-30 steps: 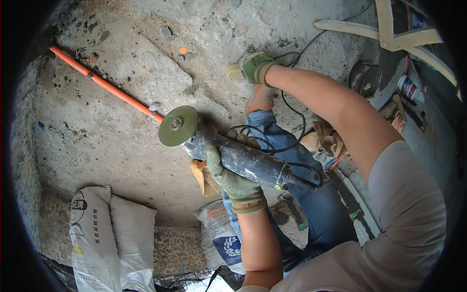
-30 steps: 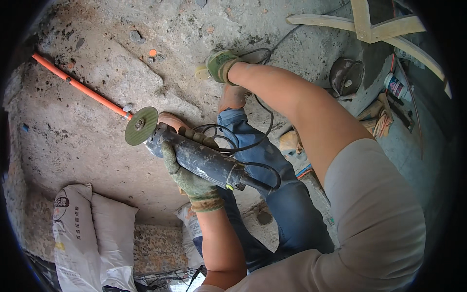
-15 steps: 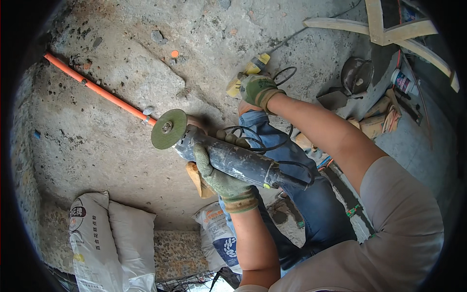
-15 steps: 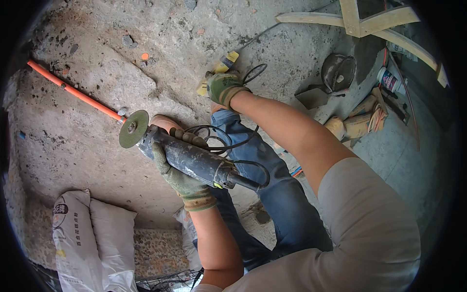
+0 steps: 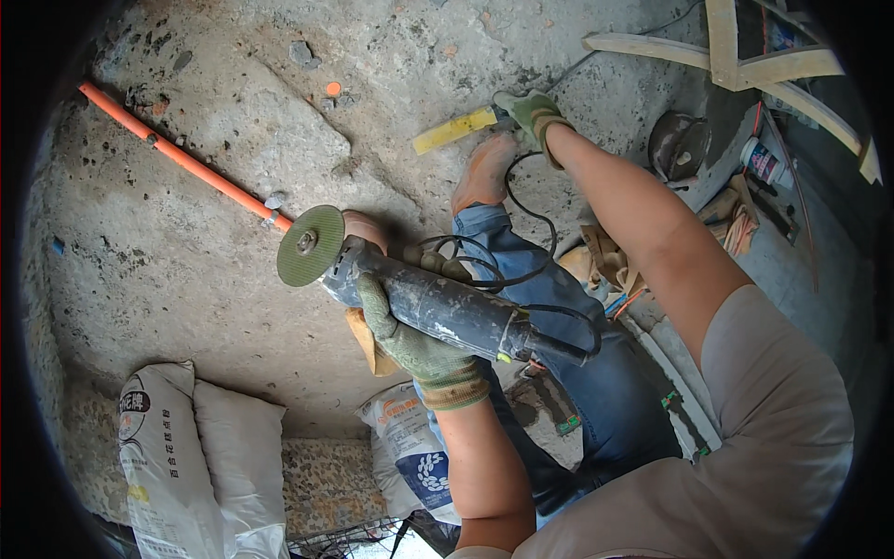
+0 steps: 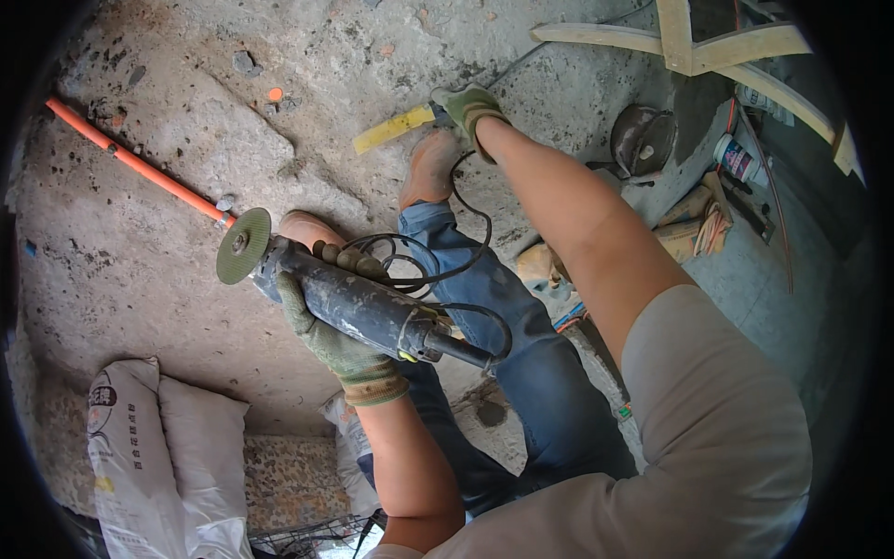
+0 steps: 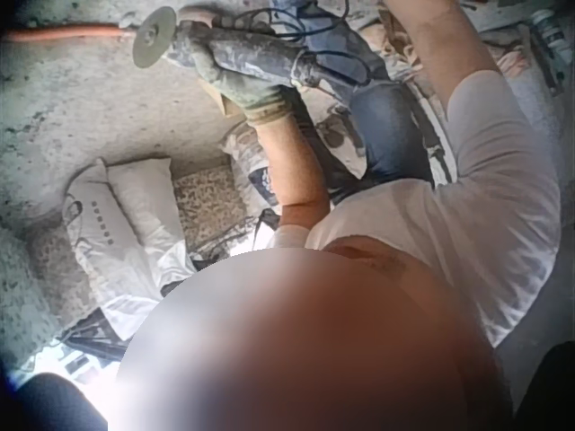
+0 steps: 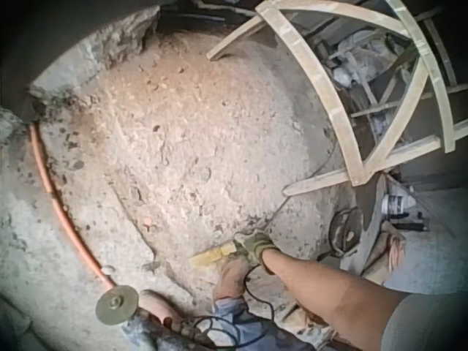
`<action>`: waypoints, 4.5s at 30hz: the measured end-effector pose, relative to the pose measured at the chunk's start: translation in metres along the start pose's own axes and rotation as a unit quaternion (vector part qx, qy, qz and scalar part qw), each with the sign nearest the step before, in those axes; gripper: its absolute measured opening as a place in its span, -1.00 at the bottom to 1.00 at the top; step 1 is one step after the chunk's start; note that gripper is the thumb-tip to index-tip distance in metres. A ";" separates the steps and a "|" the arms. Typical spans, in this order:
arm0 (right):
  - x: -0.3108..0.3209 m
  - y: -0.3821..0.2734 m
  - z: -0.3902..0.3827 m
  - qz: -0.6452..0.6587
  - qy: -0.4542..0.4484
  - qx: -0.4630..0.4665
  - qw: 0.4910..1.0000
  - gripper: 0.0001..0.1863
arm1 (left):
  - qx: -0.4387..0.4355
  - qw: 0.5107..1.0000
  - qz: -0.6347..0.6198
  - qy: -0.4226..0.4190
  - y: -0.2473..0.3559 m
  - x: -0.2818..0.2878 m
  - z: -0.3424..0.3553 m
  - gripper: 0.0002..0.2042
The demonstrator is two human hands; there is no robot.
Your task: Using an angle grinder to grind concrete and cut metal rebars on a building ledge.
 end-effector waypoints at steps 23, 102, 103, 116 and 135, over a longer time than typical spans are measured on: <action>-0.003 0.010 -0.055 0.010 0.093 0.237 0.967 -0.49 | 0.032 0.998 -0.015 -0.055 -0.005 -0.005 0.007 -0.51; 0.258 0.068 -0.660 0.073 -0.402 0.419 0.811 -0.49 | -0.161 0.942 0.160 -0.247 -0.023 -0.216 -0.417 -0.66; 0.262 0.058 -0.664 0.111 -0.347 0.457 0.811 -0.50 | -0.194 0.930 0.200 -0.241 -0.017 -0.226 -0.421 -0.64; 0.229 -0.094 -0.757 0.201 0.003 0.552 0.810 -0.63 | -0.242 0.884 0.317 -0.245 0.098 -0.350 -0.448 -0.64; 0.345 -0.178 -0.829 0.367 0.029 0.550 0.750 -0.61 | -0.261 0.846 0.400 -0.235 0.131 -0.449 -0.428 -0.76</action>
Point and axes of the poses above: each hand's wrist, its own z-axis towards the middle knuckle, its own x-axis out of the back of the hand, y = z × x, the point moved 4 cm from there along z, towards the middle knuckle, and after that the axes turned 15 degrees about -z, right-handed, at the moved point
